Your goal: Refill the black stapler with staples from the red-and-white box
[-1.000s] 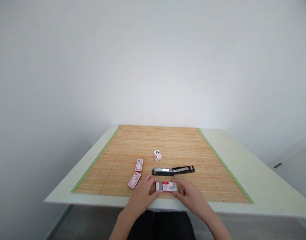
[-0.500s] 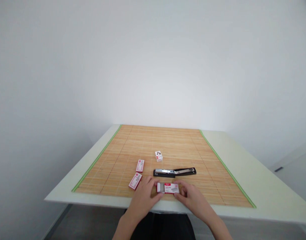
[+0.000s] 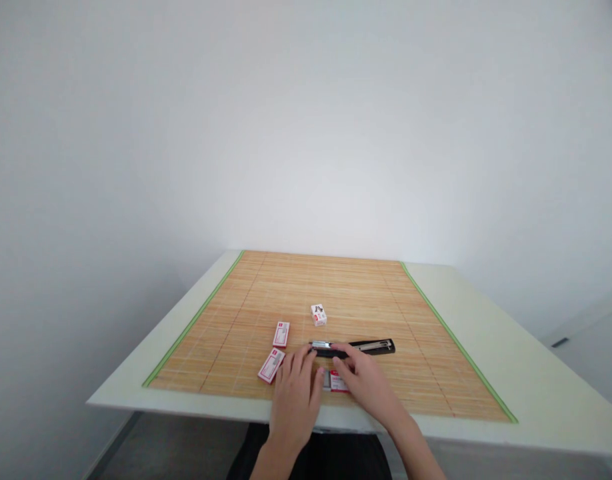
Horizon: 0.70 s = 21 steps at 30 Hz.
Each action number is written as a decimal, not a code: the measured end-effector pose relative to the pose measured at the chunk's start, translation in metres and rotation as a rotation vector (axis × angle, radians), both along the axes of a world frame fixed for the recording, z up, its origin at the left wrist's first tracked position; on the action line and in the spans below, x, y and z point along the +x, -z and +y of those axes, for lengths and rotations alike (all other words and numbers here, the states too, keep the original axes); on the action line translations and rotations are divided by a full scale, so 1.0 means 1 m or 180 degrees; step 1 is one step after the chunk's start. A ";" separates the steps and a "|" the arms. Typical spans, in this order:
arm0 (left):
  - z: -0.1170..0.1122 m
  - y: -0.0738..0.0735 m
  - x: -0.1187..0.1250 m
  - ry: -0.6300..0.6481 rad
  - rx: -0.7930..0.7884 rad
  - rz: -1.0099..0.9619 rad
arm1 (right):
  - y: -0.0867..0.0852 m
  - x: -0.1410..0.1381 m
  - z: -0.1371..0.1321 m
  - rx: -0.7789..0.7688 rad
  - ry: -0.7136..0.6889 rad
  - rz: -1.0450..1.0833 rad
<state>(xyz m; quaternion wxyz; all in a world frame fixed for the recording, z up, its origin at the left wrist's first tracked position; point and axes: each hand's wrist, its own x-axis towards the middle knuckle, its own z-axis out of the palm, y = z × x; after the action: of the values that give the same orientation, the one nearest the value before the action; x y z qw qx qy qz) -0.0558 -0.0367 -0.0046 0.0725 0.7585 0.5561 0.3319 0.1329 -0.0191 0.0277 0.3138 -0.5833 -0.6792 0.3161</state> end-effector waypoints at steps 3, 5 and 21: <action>0.000 0.001 0.001 0.0010 -0.0051 0.0086 | 0.004 -0.011 0.011 -0.0103 -0.0102 0.0268; 0.000 0.001 0.002 0.0010 -0.0085 0.0101 | 0.010 -0.018 0.015 -0.0277 -0.0023 0.0570; -0.006 -0.006 -0.004 0.0127 -0.0306 -0.0232 | -0.013 -0.035 0.033 0.0238 0.0097 -0.0111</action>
<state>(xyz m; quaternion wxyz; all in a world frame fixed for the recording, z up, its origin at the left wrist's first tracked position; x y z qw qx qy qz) -0.0598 -0.0426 0.0015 0.1357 0.7525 0.5532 0.3307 0.0981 0.0139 0.0411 0.3283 -0.5868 -0.6870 0.2755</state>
